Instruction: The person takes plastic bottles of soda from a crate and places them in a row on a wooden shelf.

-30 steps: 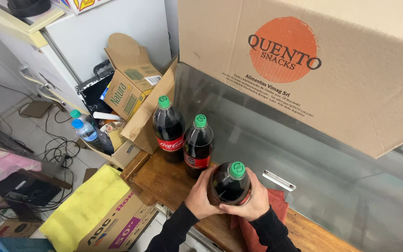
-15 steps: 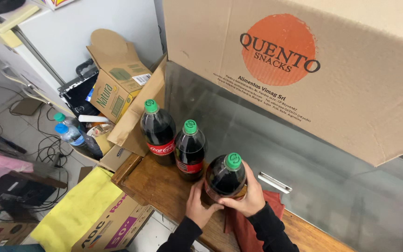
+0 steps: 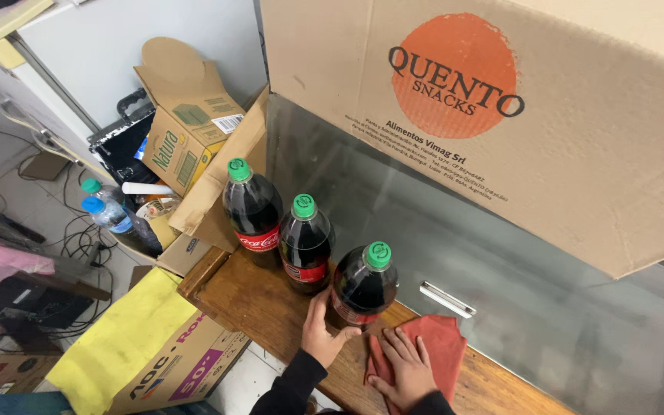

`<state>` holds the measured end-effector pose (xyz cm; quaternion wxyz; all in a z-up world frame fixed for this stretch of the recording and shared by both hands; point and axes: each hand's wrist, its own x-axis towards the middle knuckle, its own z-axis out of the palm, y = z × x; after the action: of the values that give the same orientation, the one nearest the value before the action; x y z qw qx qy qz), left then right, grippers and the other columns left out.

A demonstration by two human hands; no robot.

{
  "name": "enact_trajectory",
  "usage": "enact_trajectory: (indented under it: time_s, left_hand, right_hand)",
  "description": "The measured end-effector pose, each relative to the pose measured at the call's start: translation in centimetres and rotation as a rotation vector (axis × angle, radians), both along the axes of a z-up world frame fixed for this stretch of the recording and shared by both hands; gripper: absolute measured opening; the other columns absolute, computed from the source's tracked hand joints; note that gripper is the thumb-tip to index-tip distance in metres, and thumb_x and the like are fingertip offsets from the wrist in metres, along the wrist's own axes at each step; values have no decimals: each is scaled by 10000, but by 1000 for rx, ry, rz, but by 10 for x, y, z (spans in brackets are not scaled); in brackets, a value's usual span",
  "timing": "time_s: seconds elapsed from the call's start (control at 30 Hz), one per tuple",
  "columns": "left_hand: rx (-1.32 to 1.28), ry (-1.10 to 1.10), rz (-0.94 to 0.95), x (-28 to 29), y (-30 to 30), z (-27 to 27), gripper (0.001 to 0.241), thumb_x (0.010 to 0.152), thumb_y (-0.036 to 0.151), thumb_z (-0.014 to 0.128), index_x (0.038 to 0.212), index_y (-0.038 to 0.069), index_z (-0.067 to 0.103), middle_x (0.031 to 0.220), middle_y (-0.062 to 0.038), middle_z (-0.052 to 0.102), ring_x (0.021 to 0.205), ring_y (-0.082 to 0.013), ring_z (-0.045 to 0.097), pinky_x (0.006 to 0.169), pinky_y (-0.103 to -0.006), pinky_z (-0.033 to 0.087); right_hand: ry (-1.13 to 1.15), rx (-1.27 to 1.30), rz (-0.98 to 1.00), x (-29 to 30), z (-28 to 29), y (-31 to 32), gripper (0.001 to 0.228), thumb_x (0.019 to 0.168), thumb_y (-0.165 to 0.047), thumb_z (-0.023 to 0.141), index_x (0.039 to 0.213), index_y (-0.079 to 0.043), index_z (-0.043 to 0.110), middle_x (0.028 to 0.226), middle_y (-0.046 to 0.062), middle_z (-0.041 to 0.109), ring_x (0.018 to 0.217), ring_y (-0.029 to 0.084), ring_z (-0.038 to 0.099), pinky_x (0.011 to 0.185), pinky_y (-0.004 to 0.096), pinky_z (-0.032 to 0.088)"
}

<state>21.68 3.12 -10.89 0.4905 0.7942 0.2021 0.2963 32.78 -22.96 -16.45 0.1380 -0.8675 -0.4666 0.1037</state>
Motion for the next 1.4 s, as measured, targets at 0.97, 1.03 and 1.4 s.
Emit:
enact_trajectory:
  time_s: [0.97,1.03,1.4]
  left_hand:
    - [3,174,-39,-58,-34,-28,901,1019,457,829,1776,133,465,1794,-199,543,1662,-411,483,1364,-488,387]
    - [30,109,-91,-76,-39,-21,817,988,328,874,1714,100,576,1724,-185,646,1596,-361,591,1345,-434,415]
    - [89,125,-661,-144,-17,-8,328,1024,226,858,1331,111,863,1371,-95,823,1273,-298,783,1131,-416,583]
  right_hand:
    - [-166,471,0,2,-2,-59,416,914,-377,888,1320,-290,871,1553,35,764,1576,305,624,1397,631,344]
    - [-133,571,48,-23,3,-47,288,948,-340,878,1217,-240,899,1459,83,809,1531,349,666,1376,624,379]
    - [119,675,-82,-170,17,6,180,1050,-190,801,1186,-140,907,1273,74,900,1254,287,831,1177,421,607]
